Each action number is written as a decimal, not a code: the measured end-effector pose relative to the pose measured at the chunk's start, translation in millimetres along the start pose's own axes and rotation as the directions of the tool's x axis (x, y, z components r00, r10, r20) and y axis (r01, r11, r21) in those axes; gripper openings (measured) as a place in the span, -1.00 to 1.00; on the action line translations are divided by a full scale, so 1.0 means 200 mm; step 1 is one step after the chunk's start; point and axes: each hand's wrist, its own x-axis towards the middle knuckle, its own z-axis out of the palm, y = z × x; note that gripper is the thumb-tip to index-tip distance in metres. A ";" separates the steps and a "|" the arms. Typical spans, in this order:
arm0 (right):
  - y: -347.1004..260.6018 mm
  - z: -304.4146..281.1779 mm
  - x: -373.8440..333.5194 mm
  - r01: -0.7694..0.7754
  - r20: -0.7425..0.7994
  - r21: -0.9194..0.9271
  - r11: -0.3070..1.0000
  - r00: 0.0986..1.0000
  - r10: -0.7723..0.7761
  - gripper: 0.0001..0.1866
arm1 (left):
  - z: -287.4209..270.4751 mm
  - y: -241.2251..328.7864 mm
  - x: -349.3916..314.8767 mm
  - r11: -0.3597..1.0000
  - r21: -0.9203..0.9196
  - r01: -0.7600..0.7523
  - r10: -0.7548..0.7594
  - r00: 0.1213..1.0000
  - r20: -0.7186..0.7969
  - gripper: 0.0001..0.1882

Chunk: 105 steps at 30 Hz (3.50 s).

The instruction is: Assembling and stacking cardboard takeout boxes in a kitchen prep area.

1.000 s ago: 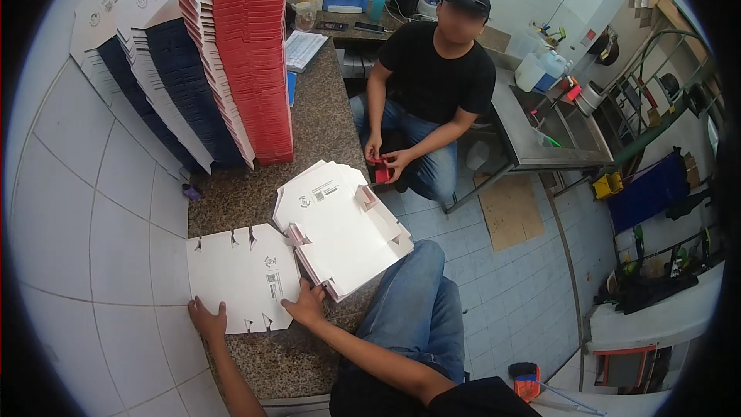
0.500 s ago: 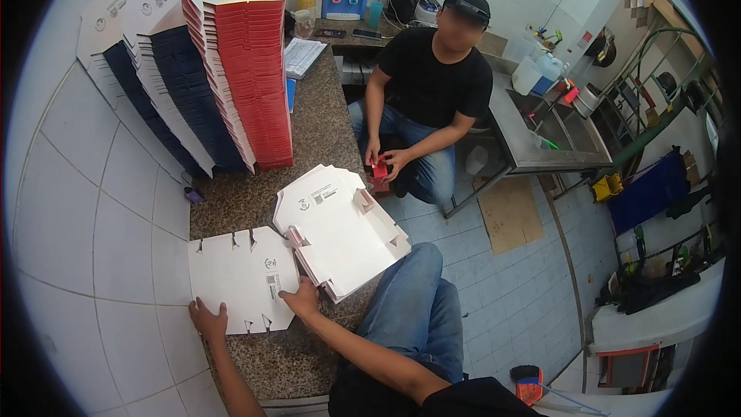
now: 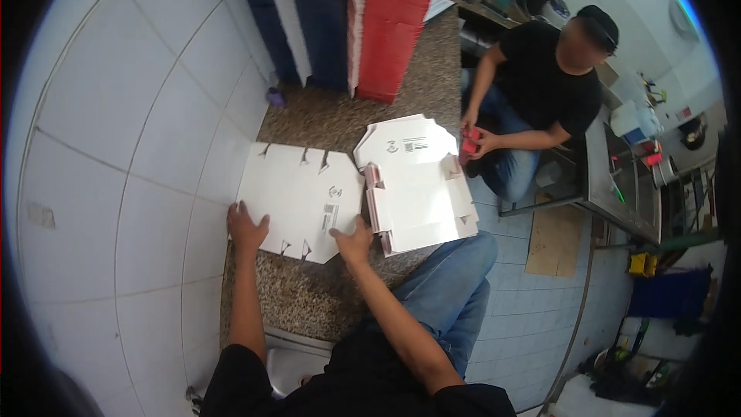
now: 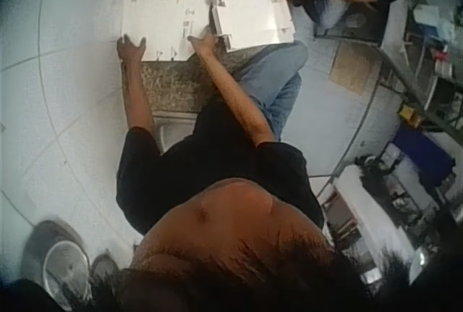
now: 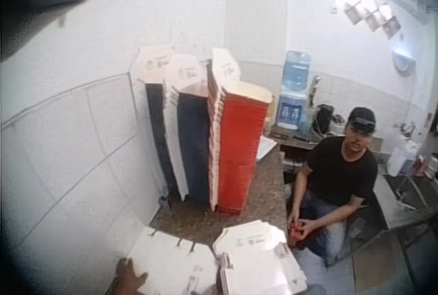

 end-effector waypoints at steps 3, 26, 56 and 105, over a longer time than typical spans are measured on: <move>-0.05 -0.02 -0.03 -0.048 0.091 0.118 0.992 0.995 0.037 -0.09 | -0.03 -0.02 -0.02 0.999 0.022 0.031 -0.031 0.999 0.015 -0.10; -0.19 -0.12 -0.14 0.267 0.012 0.041 0.963 0.964 -0.267 -0.20 | 0.01 -0.02 -0.03 1.000 0.004 -0.007 0.007 0.999 -0.040 -0.14; -0.06 0.01 -0.05 0.141 -0.010 -0.055 0.988 0.990 -0.142 -0.16 | 0.03 -0.03 -0.03 0.999 0.037 0.001 0.000 0.999 -0.045 -0.14; -0.21 -0.15 -0.12 0.263 -0.053 0.060 0.963 0.964 -0.260 -0.31 | 0.04 -0.02 -0.02 0.999 0.041 0.008 -0.007 0.999 -0.038 -0.12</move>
